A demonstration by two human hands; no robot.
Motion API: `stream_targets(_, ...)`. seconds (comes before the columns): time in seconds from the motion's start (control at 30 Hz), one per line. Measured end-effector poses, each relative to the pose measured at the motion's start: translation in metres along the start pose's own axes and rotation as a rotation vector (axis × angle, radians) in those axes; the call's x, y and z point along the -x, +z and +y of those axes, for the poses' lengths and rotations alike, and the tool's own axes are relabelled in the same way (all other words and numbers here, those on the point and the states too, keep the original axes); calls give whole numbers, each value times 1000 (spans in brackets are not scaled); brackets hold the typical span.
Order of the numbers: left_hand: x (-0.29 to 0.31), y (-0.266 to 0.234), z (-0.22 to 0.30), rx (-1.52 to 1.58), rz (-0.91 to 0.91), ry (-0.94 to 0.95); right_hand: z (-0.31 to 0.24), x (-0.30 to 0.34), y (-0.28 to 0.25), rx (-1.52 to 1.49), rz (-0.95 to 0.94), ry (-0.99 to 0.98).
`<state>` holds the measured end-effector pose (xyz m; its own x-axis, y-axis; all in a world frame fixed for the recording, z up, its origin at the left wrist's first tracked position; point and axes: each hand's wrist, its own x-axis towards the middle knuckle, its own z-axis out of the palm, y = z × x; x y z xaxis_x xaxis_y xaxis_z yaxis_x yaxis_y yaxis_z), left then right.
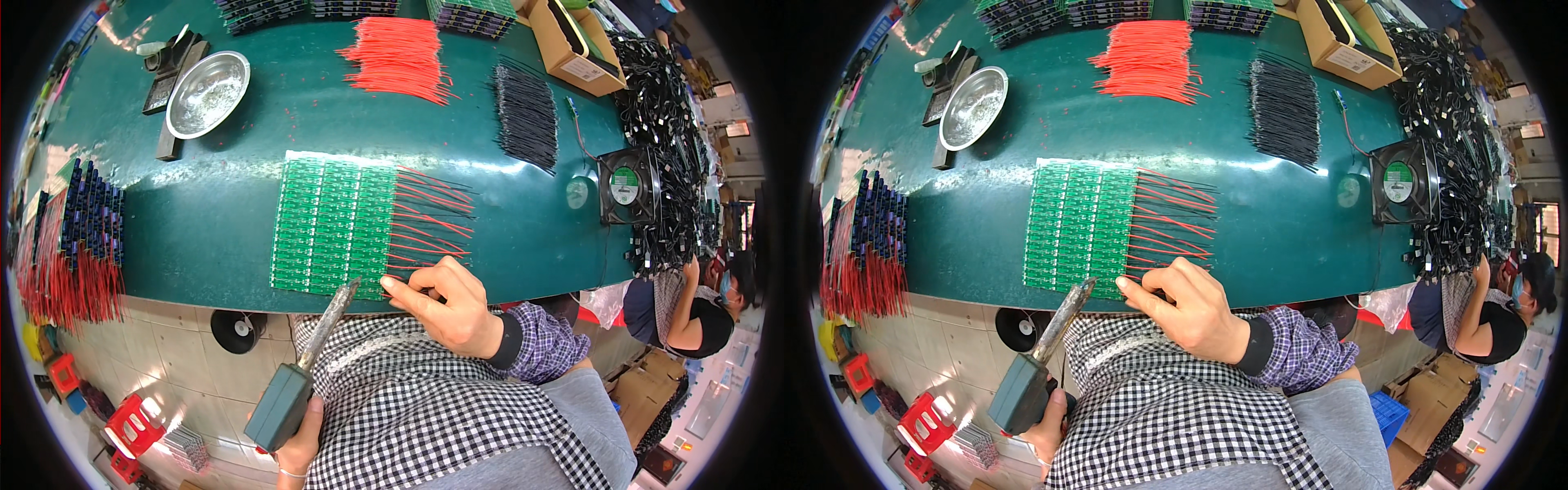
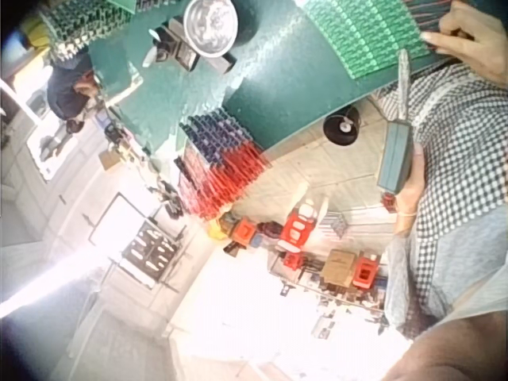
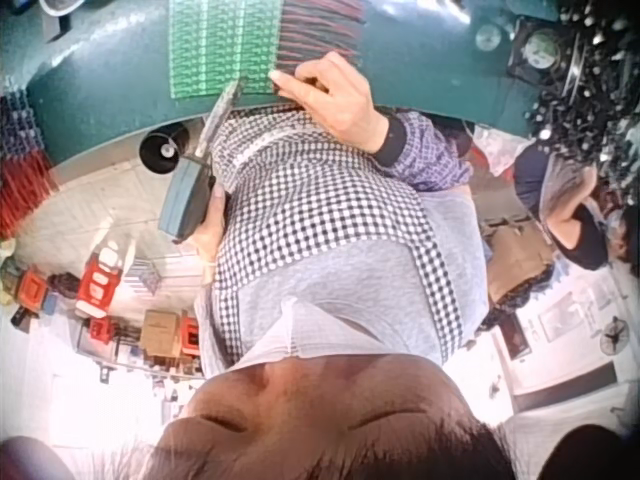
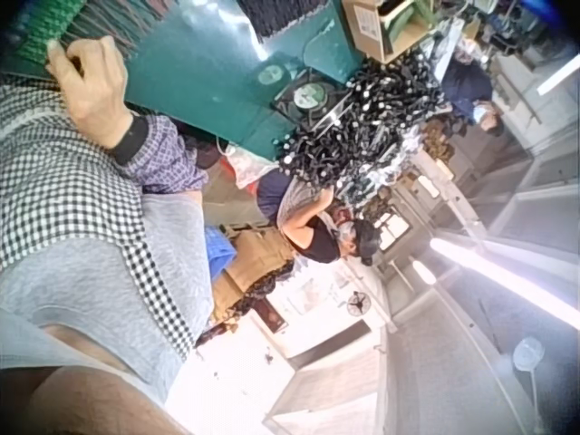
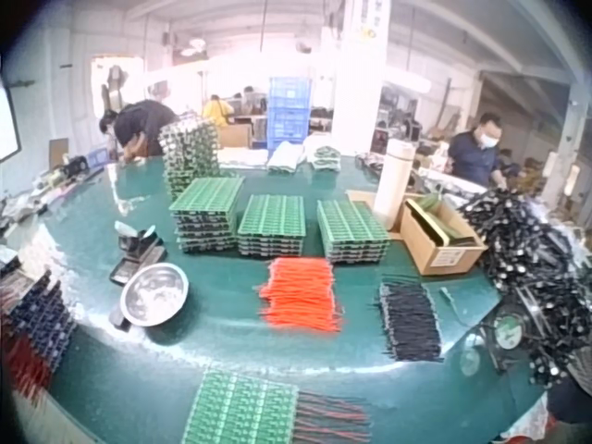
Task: The person aligns wires onto a circuit board and solders them using a soldering iron.
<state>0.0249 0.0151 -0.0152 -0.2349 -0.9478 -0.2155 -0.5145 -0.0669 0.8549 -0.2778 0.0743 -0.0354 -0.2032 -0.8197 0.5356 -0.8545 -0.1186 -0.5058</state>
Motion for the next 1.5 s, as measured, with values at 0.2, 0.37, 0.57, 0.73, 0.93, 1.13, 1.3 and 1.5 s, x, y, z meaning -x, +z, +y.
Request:
stream_targets(0.2,-9,1,10,15,-85,17,5,2,8,-32,38,-18)
stream_targets(0.37,-12,-3,13,-49,-155,1,5,1,11,-29,66,-21)
stream_targets(0.57,-16,-4,20,-110,-207,141,4,0,11,-35,67,-26)
stream_targets(0.73,-18,-1,22,-125,-218,213,6,0,13,-46,89,-30)
stream_targets(0.93,-18,-1,21,-112,-225,242,6,1,15,-49,91,-33)
stream_targets(1.13,-15,-4,15,-127,-170,236,6,0,15,-56,91,-32)
stream_targets(1.3,-9,-9,2,-103,-147,123,6,-1,14,-64,92,-30)
stream_targets(1.5,-8,-6,-2,-79,-158,68,8,-2,11,-52,102,-38)
